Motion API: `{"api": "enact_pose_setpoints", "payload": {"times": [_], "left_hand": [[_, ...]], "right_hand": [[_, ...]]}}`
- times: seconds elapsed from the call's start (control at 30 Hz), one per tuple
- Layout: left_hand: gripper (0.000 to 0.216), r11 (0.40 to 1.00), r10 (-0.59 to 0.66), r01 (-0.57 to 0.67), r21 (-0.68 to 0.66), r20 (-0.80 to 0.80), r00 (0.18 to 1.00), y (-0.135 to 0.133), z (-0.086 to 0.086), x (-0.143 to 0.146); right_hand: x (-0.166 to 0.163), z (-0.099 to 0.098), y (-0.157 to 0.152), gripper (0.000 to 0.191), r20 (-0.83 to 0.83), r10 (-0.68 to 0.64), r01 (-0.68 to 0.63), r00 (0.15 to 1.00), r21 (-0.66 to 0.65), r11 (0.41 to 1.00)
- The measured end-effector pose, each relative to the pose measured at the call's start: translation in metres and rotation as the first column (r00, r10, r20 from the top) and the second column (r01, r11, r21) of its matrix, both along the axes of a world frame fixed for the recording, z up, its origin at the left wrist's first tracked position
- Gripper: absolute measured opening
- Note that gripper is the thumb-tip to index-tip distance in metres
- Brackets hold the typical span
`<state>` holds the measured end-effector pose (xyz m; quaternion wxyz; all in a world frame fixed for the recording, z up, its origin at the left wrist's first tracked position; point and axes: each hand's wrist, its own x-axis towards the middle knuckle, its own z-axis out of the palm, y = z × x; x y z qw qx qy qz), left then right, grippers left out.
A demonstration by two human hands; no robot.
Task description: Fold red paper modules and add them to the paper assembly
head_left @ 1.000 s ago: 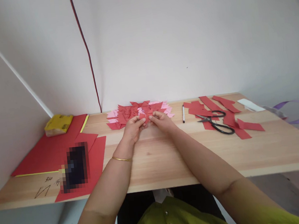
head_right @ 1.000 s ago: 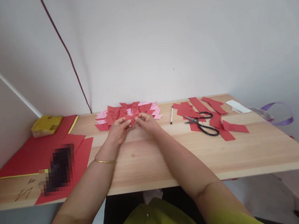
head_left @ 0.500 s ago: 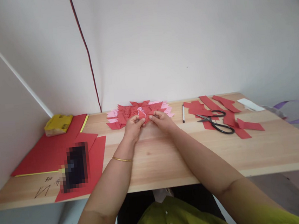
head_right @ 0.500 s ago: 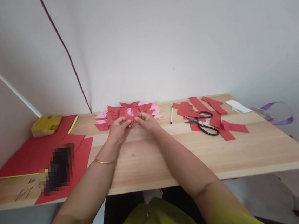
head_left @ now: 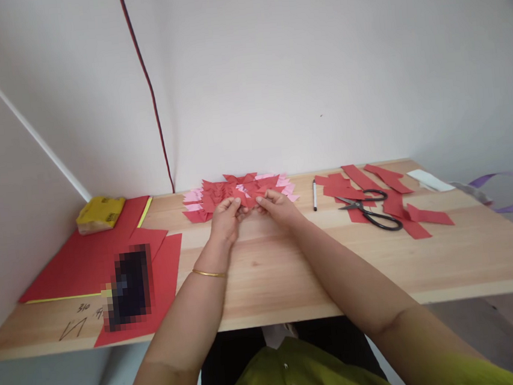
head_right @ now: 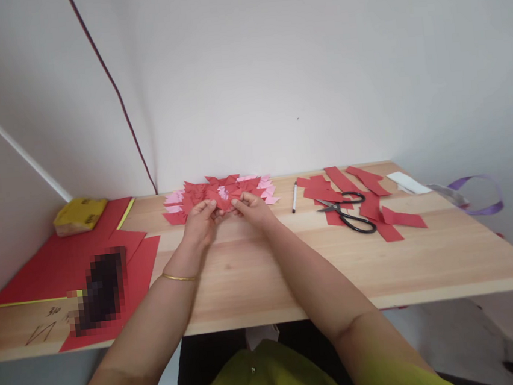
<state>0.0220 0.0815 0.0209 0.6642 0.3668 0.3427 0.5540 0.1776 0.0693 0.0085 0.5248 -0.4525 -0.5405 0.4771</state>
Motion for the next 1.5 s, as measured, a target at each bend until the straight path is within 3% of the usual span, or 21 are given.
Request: {"api": "enact_pose_setpoints", "payload": {"times": [0.13,0.33,0.6,0.83,1.13,1.5], "left_hand": [[0.022,0.997,0.046,-0.037,-0.074,0.119,0.992,0.000,0.003,-0.001],[0.020,0.991,0.022,0.008,-0.130,0.228,0.973,0.000,0.002,-0.002],[0.030,0.997,-0.076,0.078,-0.027,0.086,0.993,-0.004,0.003,0.003],[0.031,0.999,-0.043,0.043,-0.022,0.028,0.999,-0.006,0.005,0.005],[0.029,0.998,0.009,-0.004,-0.064,0.072,0.997,-0.002,0.003,0.002],[0.024,0.996,-0.052,0.056,0.068,-0.052,0.997,-0.003,-0.005,0.007]], "right_hand": [[-0.001,-0.006,0.004,0.035,-0.121,-0.015,0.011,0.993,-0.037,0.999],[-0.006,-0.007,0.003,0.036,-0.253,-0.015,-0.016,0.967,-0.120,0.993],[-0.005,-0.007,0.002,0.033,-0.245,-0.016,-0.015,0.969,-0.124,0.992],[-0.005,-0.007,0.001,0.032,-0.245,0.011,-0.039,0.969,-0.109,0.993],[-0.004,-0.009,0.002,0.032,-0.203,0.069,-0.087,0.977,-0.078,0.993],[-0.005,-0.006,0.000,0.035,-0.196,0.031,-0.035,0.980,-0.019,0.999]]}}
